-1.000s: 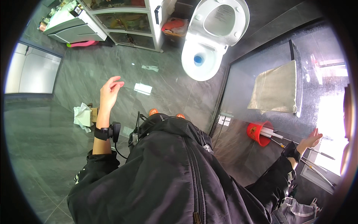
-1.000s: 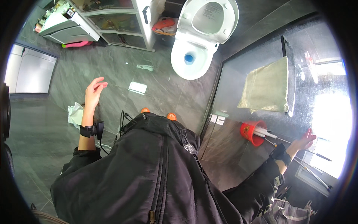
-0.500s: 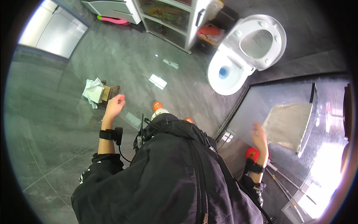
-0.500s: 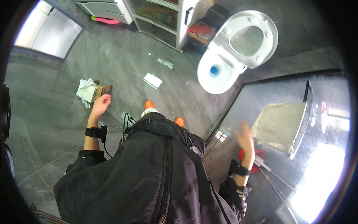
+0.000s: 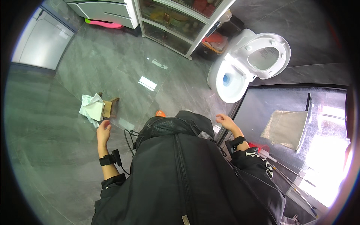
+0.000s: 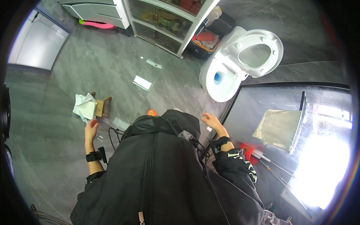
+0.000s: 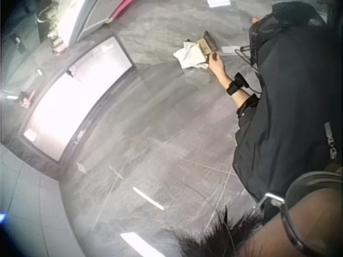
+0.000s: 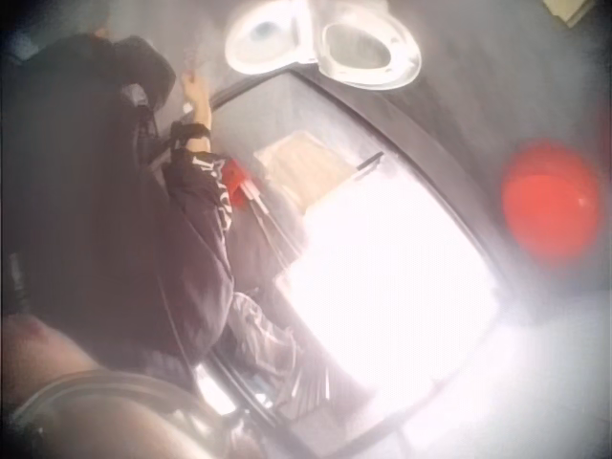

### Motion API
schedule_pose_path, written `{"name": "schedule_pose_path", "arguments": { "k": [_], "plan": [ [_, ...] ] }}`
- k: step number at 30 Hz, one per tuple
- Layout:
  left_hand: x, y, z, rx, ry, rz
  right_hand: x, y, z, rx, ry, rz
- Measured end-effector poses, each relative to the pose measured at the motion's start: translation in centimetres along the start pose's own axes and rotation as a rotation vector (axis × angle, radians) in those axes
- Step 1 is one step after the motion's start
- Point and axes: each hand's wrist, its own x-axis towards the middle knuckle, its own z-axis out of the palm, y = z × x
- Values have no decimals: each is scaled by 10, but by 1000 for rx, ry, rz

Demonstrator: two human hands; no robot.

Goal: The person scrubs the shower floor with a long-handled brush, then rinses the area with a handheld showerhead. They place the brush in a red bucket, rinse their hands, and walk out of the bathroom into the living area.

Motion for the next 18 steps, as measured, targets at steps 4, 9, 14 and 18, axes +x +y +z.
{"name": "schedule_pose_path", "arguments": {
  "k": [4, 9, 14, 18],
  "plan": [
    [43, 19, -30, 3, 39, 66, -16, 39, 27, 222, 5, 268],
    [88, 27, -60, 52, 68, 34, -23, 35, 48, 337, -90, 652],
    [121, -25, -85, 65, 102, -94, 62, -34, 18, 260, -148, 652],
    [125, -84, -87, -235, 123, -389, 196, -132, -23, 133, -33, 450]
  ]
}}
